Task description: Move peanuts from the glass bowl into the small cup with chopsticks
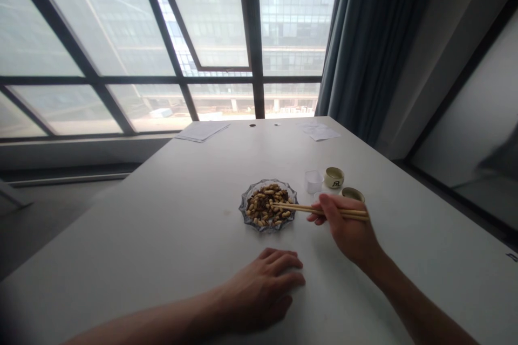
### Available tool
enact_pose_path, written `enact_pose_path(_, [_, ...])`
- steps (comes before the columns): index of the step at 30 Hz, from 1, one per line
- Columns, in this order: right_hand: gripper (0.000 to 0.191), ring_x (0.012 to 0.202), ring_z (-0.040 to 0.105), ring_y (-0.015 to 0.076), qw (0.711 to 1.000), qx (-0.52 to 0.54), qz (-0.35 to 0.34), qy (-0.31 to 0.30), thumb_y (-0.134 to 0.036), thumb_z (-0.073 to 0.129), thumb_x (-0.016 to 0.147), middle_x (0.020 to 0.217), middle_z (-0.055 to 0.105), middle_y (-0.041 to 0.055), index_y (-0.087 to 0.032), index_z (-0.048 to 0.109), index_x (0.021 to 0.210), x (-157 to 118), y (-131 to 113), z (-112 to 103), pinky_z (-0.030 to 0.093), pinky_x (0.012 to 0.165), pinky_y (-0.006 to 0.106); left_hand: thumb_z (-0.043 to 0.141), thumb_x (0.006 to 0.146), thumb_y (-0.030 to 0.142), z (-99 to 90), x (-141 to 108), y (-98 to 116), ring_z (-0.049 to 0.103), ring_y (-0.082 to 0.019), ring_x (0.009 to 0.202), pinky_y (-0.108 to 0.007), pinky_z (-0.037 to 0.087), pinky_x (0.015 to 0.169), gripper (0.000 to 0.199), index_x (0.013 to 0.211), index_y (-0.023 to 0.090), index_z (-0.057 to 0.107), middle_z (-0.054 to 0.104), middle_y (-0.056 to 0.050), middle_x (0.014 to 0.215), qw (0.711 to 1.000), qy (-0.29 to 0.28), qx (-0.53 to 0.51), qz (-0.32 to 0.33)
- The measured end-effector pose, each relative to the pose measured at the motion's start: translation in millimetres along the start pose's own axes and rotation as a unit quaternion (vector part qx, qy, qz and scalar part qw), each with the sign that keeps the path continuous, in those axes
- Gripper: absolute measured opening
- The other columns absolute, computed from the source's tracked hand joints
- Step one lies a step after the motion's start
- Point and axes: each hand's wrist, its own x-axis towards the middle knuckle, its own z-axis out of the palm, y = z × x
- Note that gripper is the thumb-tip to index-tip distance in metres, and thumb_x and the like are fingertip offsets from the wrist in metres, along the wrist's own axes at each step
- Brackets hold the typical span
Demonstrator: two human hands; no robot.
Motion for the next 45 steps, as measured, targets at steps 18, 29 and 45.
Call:
enact_pose_path(18, [0.034,0.06,0.082,0.0298,0.955,-0.069,0.039,0.287,-0.053,0.077,0.1,0.075,0.08,0.0066,-0.026,0.081,0.08,-22.1,48.7,-145.7,0.073,0.071,0.046,0.067,0.106,0.025,0.2,0.1,2.2,0.062,-0.029,0.149,-0.046,0.043,0.127,0.034,0.14,0.027,0.064,0.069,-0.009,0.152,1.0,0.001,-0.005,-0.014])
enact_pose_path(29, [0.047,0.063,0.084,0.0261,0.965,-0.049,0.019,0.257,-0.067,0.083,0.095,0.074,0.084,0.009,-0.021,0.086,0.085,-24.0,23.6,-142.1,0.073,0.068,0.032,0.067,0.103,0.022,-1.9,-0.1,2.2,0.062,-0.029,0.147,-0.046,0.043,0.128,0.037,0.14,0.027,0.064,0.068,-0.008,0.151,1.0,-0.004,-0.003,-0.015])
enact_pose_path(45, [0.061,0.049,0.074,0.0198,0.967,-0.075,0.071,-0.235,-0.073,0.078,0.097,0.056,0.075,0.0063,-0.018,0.076,0.07,61.9,-34.1,35.9,0.057,0.048,0.025,0.067,0.109,0.028,0.0,-0.6,0.5,0.061,-0.029,0.15,-0.045,0.041,0.129,0.03,0.139,0.026,0.064,0.068,-0.009,0.152,1.0,-0.002,-0.004,-0.002])
